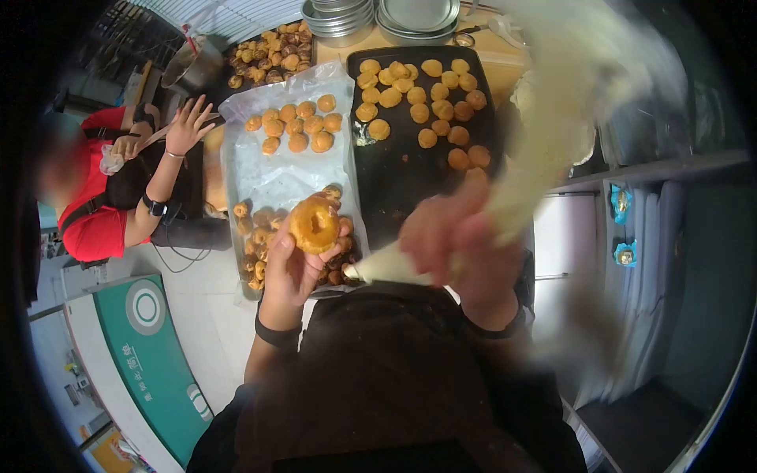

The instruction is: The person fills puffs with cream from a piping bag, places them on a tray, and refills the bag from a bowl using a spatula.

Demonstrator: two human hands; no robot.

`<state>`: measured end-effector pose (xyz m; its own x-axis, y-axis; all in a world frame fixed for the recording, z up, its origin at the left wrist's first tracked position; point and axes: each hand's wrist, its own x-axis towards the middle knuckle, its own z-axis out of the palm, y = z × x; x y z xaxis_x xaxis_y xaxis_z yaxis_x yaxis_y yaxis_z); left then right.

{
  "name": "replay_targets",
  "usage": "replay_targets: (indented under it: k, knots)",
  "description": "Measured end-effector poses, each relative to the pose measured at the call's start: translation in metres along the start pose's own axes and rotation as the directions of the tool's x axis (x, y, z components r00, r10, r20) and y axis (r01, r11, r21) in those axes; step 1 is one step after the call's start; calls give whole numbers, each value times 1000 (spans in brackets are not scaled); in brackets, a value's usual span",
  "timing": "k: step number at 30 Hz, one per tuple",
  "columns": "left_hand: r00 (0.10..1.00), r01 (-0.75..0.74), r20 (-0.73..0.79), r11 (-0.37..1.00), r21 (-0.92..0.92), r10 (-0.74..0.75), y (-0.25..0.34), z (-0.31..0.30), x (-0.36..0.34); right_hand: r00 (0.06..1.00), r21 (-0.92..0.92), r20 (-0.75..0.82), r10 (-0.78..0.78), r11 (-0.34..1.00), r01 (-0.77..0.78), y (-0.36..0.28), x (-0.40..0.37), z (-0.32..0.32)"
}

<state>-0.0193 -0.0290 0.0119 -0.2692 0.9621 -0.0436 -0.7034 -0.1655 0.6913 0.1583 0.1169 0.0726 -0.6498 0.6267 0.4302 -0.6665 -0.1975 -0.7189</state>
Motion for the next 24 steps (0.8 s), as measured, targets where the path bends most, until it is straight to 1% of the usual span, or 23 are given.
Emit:
replay_targets:
  k: [1,3,4,7,8,9,11,13,15,17,21,24]
  knots:
    - [1000,7,3,1000,-1,-7,-1,3,-2,989,-25,-73,-132,991,130,-7,2,5]
    - [998,55,20,998,-16,-54,0,12,-6,964,39,-115,-239,969,244,-14,9,7]
    - [997,74,23,996,45,-76,-1,15,-8,963,34,-120,-241,968,247,-13,10,6]
    - [994,93,60,995,45,-96,-4,18,-5,969,-24,-96,-229,974,227,-5,12,7]
    - [990,110,88,994,-2,-110,-4,18,-4,978,-48,-102,-180,983,175,-1,11,9]
    - [990,111,87,994,-2,-111,-5,19,-4,986,-71,-109,-130,990,123,3,10,10]
    - [988,119,92,992,48,-123,-7,22,-4,986,-42,-119,-118,993,113,10,10,11]
    - [987,129,96,991,35,-132,-9,25,-3,987,-177,-154,-36,984,8,12,9,13]
    - [985,139,100,990,21,-140,-11,26,-3,984,-191,-166,-57,981,24,13,10,16]
    - [986,148,71,988,51,-152,-12,27,-2,986,-89,-138,-90,993,78,12,11,17]
    - [982,161,103,987,6,-161,-17,25,-2,988,-98,-119,-100,991,88,10,13,19]
    - [981,165,109,986,-24,-161,-19,25,-1,981,-136,-156,-111,987,90,12,15,19]
